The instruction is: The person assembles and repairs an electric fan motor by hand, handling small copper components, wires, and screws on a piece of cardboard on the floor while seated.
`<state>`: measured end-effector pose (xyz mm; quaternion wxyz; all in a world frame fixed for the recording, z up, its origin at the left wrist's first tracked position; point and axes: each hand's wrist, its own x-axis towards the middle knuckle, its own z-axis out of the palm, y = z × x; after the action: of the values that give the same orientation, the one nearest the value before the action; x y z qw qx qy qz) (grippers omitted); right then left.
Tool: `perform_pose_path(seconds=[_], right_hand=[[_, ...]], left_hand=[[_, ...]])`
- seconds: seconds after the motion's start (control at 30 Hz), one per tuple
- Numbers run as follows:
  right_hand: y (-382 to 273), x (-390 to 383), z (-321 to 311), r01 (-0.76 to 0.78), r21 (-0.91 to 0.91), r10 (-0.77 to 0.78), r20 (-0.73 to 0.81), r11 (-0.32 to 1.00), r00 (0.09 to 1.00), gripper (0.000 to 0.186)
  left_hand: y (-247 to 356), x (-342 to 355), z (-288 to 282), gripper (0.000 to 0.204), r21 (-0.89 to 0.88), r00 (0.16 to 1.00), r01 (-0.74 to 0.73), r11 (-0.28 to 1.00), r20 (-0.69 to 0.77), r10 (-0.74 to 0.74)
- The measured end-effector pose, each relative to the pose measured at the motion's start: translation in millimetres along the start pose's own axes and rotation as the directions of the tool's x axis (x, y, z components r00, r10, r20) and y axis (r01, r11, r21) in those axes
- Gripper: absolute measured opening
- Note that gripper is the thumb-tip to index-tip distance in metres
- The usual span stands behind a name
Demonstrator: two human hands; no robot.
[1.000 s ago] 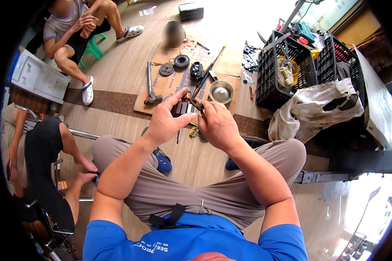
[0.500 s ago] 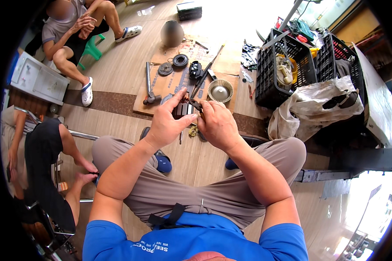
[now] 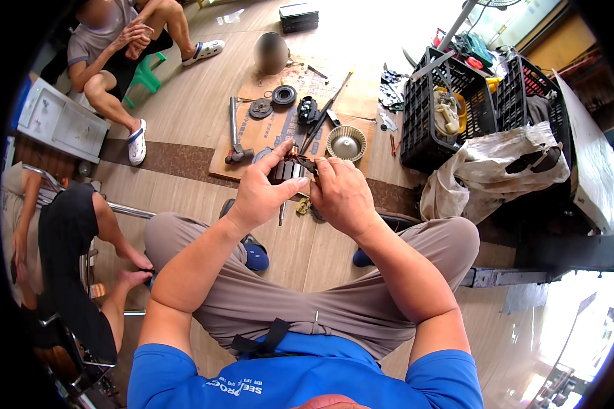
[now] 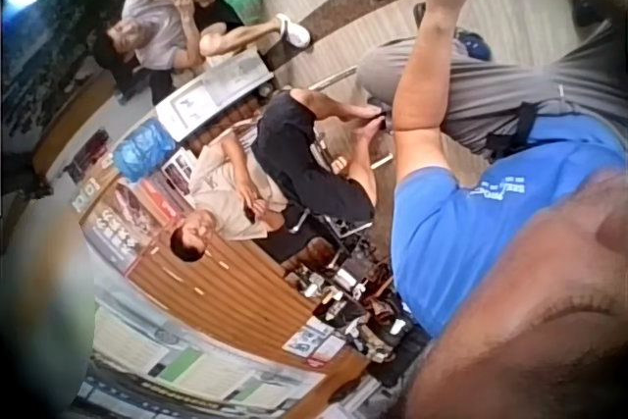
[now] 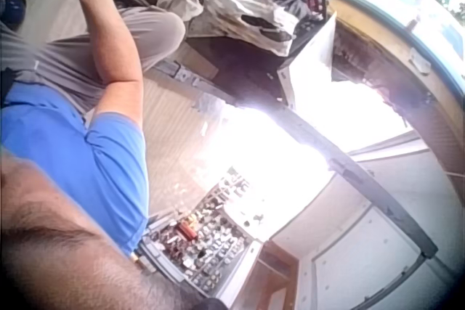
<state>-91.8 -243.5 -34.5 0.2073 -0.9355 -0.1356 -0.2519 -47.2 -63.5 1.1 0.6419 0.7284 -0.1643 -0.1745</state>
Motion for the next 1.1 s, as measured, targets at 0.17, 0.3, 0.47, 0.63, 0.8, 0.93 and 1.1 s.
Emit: perform_pose_path(seconds=[0.17,0.3,0.47,0.63,0.8,0.93,1.1], right_hand=[[-1.4,0.4,-0.7,0.010,-0.021,-0.010,-0.010,1.000,1.000,0.032],[-2.6,0.0,-1.5,-0.001,-0.007,0.001,-0.002,1.000,1.000,0.029],[-0.6,-4.0,7.8,-0.009,-0.028,0.010,0.027,1.000,1.000,0.015],[7.0,-12.9,32.3,-0.065,-0.018,0.067,0.144,0.998,0.987,0.010],[11.4,-21.5,54.8,-0.104,0.035,0.088,0.315,0.994,0.945,0.015],[10.8,-22.0,57.1,-0.166,0.098,0.108,0.434,0.981,0.894,0.021],[21.1,-30.9,66.2,-0.338,0.033,0.228,0.674,0.941,0.702,0.024]], left_hand=[[-3.7,-1.3,1.2,0.066,0.160,0.996,-0.081,0.984,-0.020,0.085],[-3.3,-1.5,3.6,0.066,0.185,0.993,-0.108,0.977,-0.034,0.116],[-7.6,1.1,5.0,0.065,0.074,1.000,0.002,0.997,-0.029,0.000],[-26.3,6.8,6.0,0.063,0.060,0.990,0.128,0.990,-0.059,-0.125],[-58.5,9.0,-1.4,0.062,-0.017,0.979,0.191,0.981,-0.074,-0.192],[-68.8,7.6,-5.2,0.063,0.020,0.979,0.190,0.982,-0.082,-0.187],[-86.1,9.6,-11.4,0.071,0.249,0.982,0.170,0.953,-0.119,-0.145]])
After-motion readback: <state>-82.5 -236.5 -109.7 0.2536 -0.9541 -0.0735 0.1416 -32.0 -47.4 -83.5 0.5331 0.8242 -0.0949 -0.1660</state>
